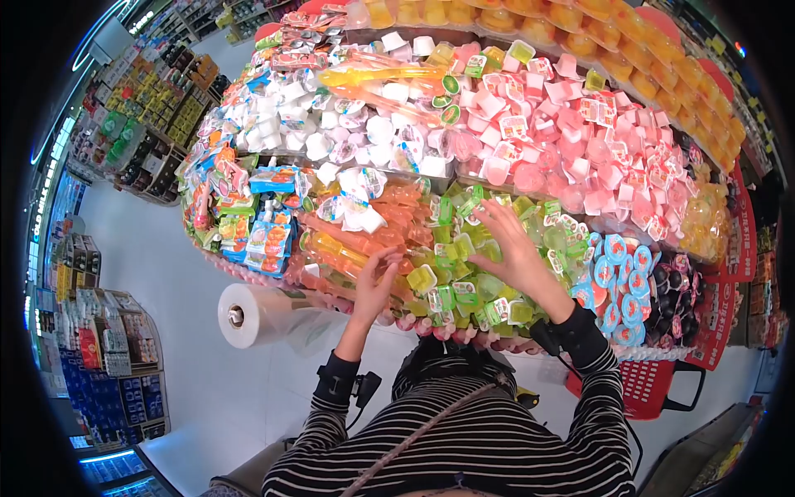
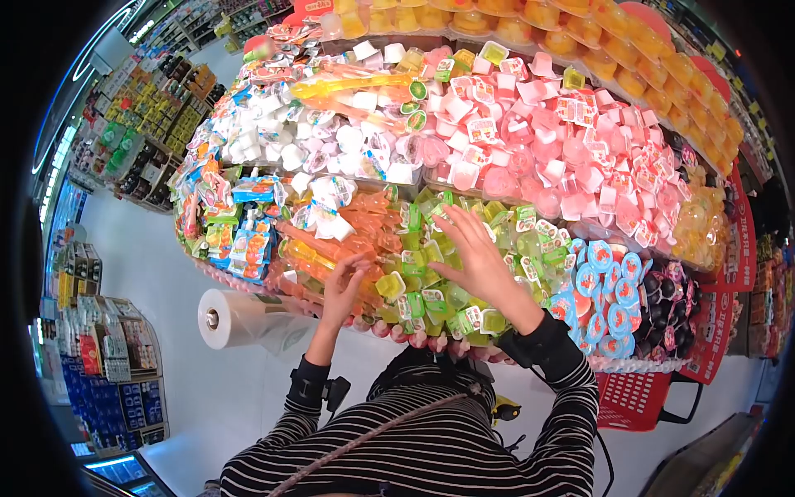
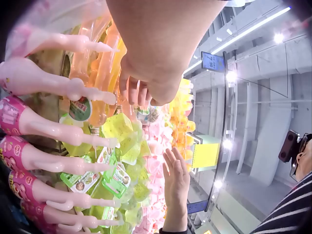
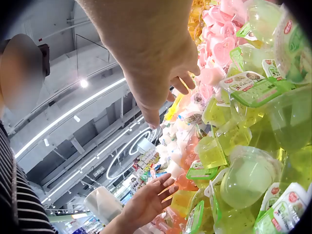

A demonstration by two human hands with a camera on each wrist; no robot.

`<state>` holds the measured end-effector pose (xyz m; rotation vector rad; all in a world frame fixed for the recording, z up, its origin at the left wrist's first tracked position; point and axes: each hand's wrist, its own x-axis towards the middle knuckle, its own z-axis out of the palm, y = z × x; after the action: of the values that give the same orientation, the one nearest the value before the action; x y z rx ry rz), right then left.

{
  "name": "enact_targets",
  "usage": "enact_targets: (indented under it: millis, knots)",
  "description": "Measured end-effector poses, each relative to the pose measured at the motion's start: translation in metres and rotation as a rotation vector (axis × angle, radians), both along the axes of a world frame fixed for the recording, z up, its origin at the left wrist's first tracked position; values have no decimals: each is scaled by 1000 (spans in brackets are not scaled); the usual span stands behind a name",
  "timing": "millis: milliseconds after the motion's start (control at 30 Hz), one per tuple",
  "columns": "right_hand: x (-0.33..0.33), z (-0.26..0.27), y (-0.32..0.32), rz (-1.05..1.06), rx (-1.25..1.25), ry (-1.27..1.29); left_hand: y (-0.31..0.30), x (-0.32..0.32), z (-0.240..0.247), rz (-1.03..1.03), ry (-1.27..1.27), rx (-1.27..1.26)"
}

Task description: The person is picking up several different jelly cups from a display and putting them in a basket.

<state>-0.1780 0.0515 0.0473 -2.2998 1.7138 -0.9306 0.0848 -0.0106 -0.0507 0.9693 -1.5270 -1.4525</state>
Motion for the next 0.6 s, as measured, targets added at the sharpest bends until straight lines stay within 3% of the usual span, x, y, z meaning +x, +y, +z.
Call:
enact_targets:
  millis: [600]
  knots:
    - [30, -18, 22, -47, 165, -120, 2, 11, 1, -23, -48, -23]
